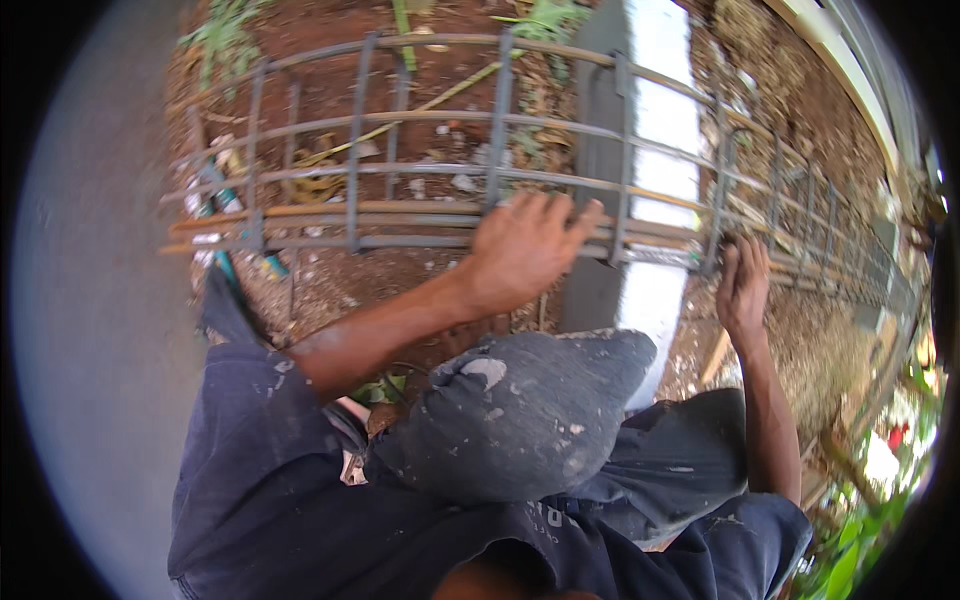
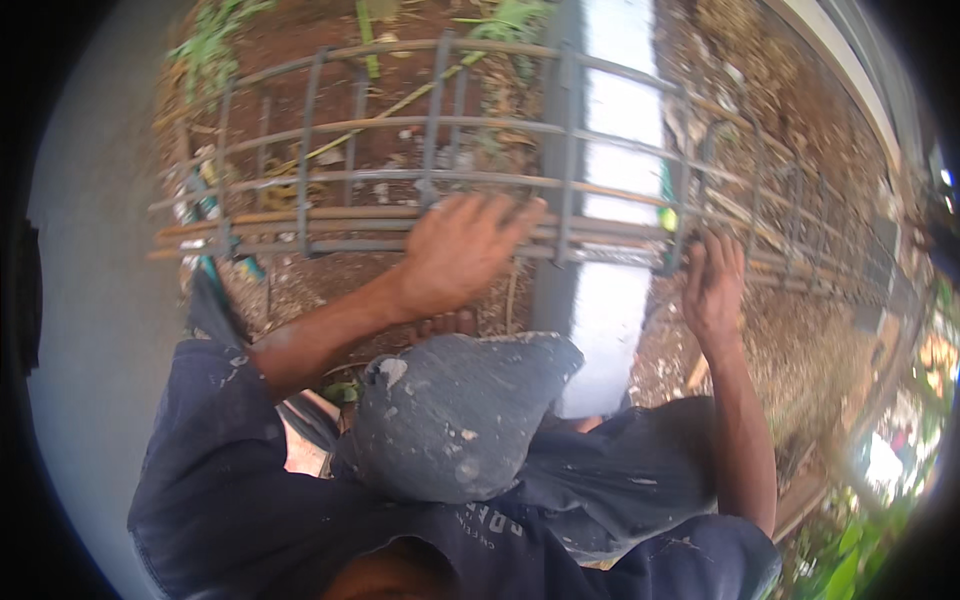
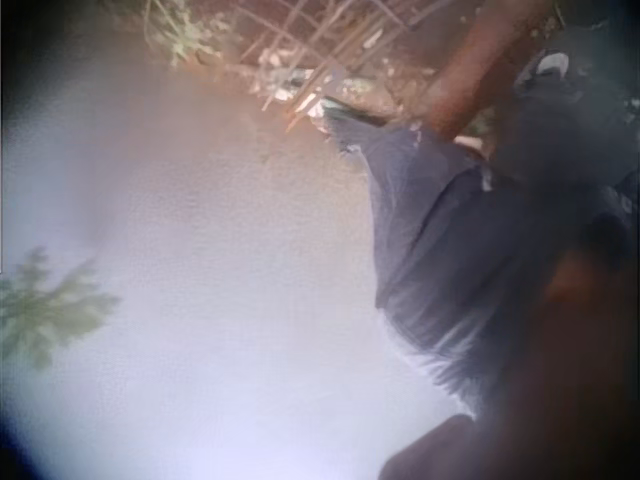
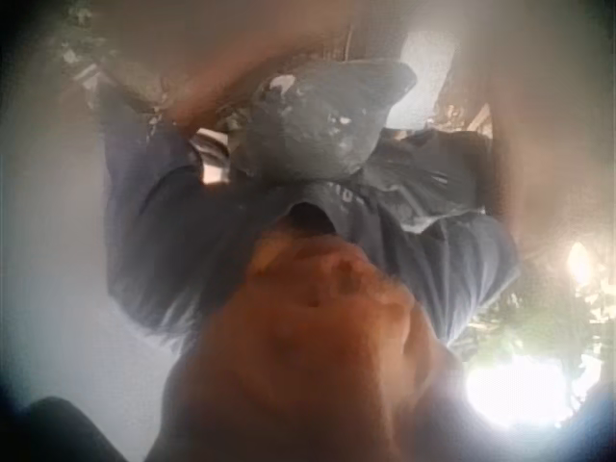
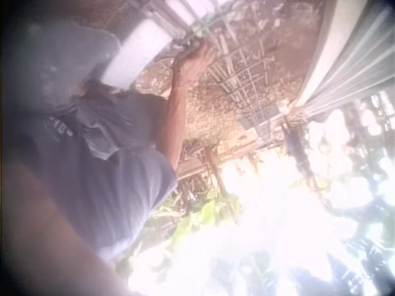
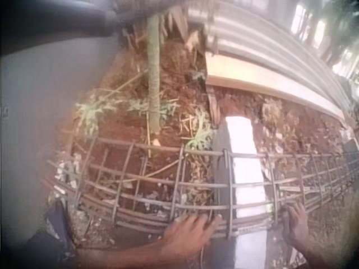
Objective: The person assembles a rebar cage by tying steel bars together with wire using pliers. They work along a long grid of rebar supported by concrete blocks, repeatedly wrapping and twisting wire to secure intersections.
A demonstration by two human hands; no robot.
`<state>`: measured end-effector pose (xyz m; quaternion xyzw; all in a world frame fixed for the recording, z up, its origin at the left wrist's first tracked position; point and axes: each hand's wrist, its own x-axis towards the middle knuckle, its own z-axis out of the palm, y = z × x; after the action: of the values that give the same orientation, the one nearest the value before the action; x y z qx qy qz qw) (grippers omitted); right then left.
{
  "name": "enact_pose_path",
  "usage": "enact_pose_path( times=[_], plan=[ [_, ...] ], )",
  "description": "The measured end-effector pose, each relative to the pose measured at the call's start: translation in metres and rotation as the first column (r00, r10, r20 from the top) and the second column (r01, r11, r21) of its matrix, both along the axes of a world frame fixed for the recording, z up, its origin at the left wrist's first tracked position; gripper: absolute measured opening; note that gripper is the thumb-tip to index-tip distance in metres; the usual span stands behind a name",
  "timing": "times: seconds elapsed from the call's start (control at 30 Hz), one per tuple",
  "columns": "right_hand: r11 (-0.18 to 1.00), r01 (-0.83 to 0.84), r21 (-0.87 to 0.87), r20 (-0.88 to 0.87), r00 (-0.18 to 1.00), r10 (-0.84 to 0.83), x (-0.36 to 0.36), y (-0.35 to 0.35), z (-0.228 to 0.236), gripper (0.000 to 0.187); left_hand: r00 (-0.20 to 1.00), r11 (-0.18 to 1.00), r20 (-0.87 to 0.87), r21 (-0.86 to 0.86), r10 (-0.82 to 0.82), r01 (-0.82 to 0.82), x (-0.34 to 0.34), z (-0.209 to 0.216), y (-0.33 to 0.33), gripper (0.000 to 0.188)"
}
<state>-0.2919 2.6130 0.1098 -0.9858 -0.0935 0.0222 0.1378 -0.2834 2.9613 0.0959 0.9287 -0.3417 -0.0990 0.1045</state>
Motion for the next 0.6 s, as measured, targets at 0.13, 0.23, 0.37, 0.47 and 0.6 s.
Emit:
enact_pose_path(
  times=[0.13, 0.23, 0.37, 0.47, 0.6],
  plan=[
    [0.997, -0.081, 0.004, 0.229, 0.97, 0.078, -0.008, -0.018, -0.031, 0.036, 0.996, 0.995, -0.033, -0.055, 0.087, -0.089, 0.004, 0.006, -0.01, 0.063],
    [0.984, -0.115, 0.133, 0.119, 0.988, 0.099, 0.008, -0.02, -0.038, 0.039, 0.99, 0.991, -0.053, -0.023, 0.131, -0.132, 0.004, -0.003, -0.008, 0.054],
    [0.97, -0.085, 0.228, 0.073, 0.995, 0.071, 0.013, -0.026, -0.038, 0.04, 0.983, 0.992, -0.143, -0.039, 0.114, -0.121, 0.012, 0.004, -0.008, 0.051],
    [0.982, -0.141, 0.125, 0.181, 0.976, 0.117, 0.014, -0.018, -0.03, 0.037, 0.989, 0.99, -0.095, -0.083, 0.11, -0.118, 0.008, 0.008, -0.008, 0.05],
    [0.925, 0.038, 0.377, 0.014, 0.999, -0.047, 0.005, -0.027, -0.045, 0.034, 0.992, 0.928, 0.038, -0.36, 0.119, -0.098, 0.0, 0.001, -0.002, 0.049]
  ],
)
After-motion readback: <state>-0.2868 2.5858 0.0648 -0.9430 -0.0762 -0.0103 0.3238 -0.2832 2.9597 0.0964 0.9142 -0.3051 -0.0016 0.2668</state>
